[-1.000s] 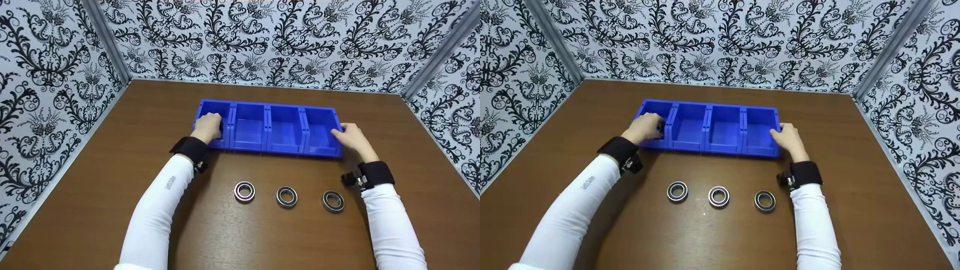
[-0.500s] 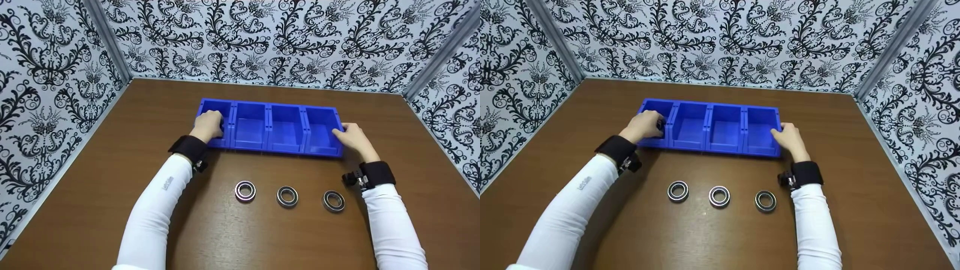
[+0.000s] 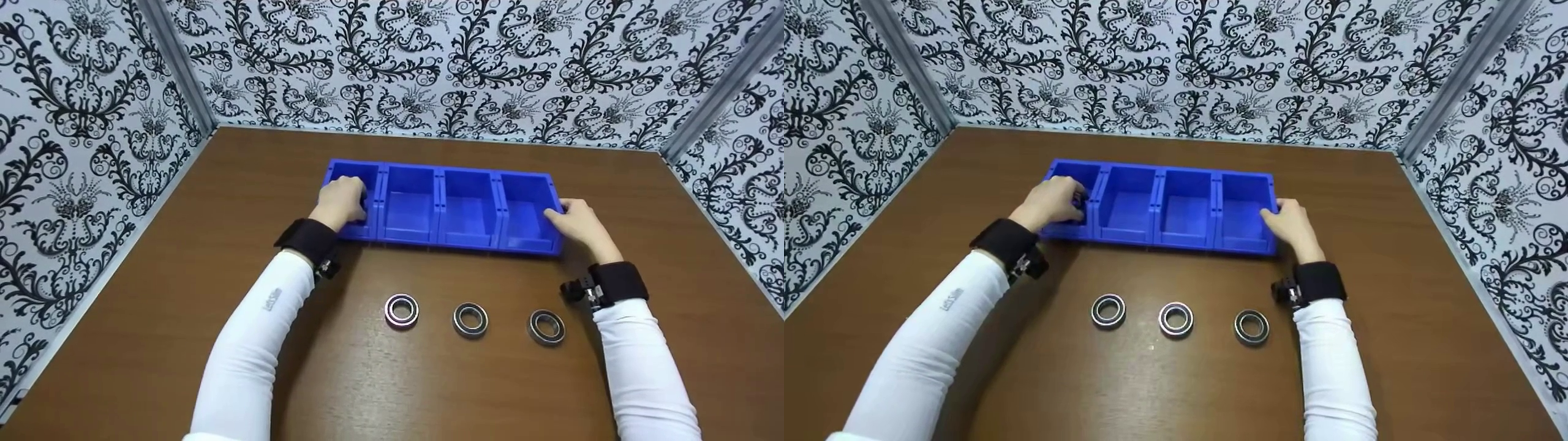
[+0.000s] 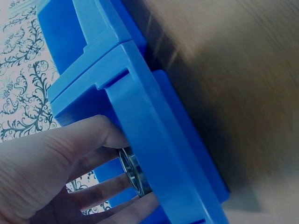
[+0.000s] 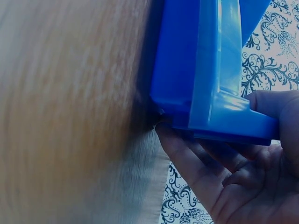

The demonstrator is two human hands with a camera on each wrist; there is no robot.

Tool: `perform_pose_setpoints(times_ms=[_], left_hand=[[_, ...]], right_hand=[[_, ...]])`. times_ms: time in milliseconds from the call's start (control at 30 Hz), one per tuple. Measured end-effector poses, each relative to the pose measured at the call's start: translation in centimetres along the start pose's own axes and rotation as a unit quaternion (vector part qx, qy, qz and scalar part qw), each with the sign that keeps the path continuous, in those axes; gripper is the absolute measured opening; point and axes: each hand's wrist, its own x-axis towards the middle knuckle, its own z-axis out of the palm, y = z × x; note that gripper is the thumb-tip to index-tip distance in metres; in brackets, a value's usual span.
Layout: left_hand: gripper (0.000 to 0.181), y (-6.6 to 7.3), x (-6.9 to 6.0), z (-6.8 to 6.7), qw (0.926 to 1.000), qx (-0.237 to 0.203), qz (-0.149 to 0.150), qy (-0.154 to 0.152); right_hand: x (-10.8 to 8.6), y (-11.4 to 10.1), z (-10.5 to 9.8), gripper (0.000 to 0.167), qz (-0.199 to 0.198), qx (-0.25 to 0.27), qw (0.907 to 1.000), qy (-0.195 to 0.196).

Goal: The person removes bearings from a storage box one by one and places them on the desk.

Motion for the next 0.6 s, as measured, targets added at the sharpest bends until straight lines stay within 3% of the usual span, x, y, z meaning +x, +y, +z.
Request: perform_pose_setpoints(times_ms=[600], left_hand=[[0.041,0.7,-0.24,-0.94,0.9999,-0.005,-0.003,-0.009]], right_hand=[[-0.17,-0.34,-0.05,0.048,0.007,0.0,1.0,-0.004]])
